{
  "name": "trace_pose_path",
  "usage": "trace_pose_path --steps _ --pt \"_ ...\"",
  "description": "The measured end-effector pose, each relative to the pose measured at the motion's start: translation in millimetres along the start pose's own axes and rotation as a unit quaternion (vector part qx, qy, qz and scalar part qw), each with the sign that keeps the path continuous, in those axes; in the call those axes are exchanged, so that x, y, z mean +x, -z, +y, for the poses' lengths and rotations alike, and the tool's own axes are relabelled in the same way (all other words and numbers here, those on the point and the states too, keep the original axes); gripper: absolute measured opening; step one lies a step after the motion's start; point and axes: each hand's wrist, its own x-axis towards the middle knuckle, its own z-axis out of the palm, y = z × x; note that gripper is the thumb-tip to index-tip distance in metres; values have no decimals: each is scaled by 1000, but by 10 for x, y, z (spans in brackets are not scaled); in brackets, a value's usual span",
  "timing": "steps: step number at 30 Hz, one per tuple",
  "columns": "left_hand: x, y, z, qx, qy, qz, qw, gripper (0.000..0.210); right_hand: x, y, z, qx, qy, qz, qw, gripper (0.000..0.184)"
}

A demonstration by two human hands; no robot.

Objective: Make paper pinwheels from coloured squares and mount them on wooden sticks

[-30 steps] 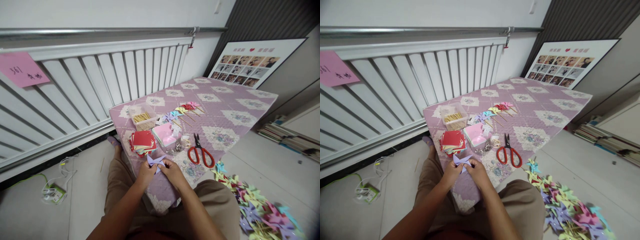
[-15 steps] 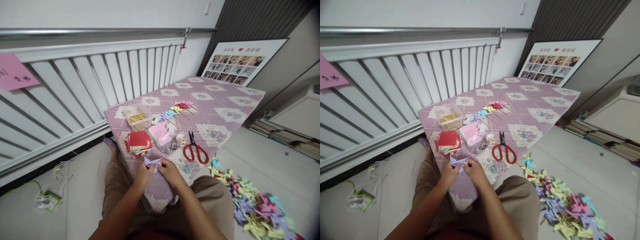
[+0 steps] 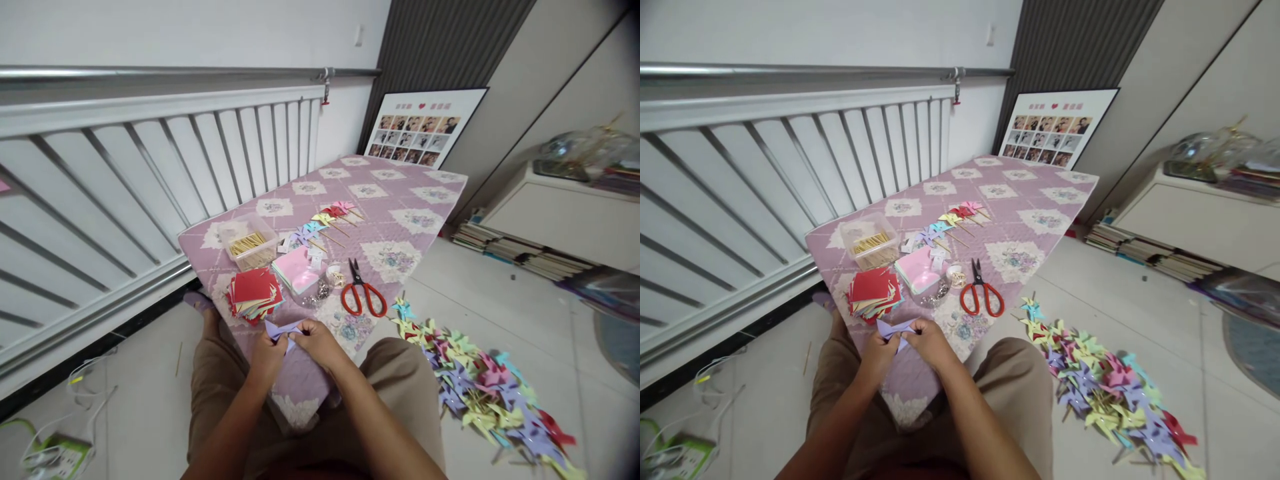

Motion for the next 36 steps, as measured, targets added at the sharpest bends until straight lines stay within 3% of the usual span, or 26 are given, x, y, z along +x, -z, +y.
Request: trace_pose_path --steps 10,18,26,36 --pt "-24 34 28 57 10 -3 998 29 -8 6 23 15 -3 -5 1000 10" --pt "20 41 -86 88 24 -21 996 32 -20 48 61 10 -8 -7 1000 15" --pt "20 55 16 171 43 -35 984 30 -25 54 98 17 0 -9 1000 9" --pt "32 18 3 145 36 -27 988 30 0 63 128 27 0 -18 999 18"
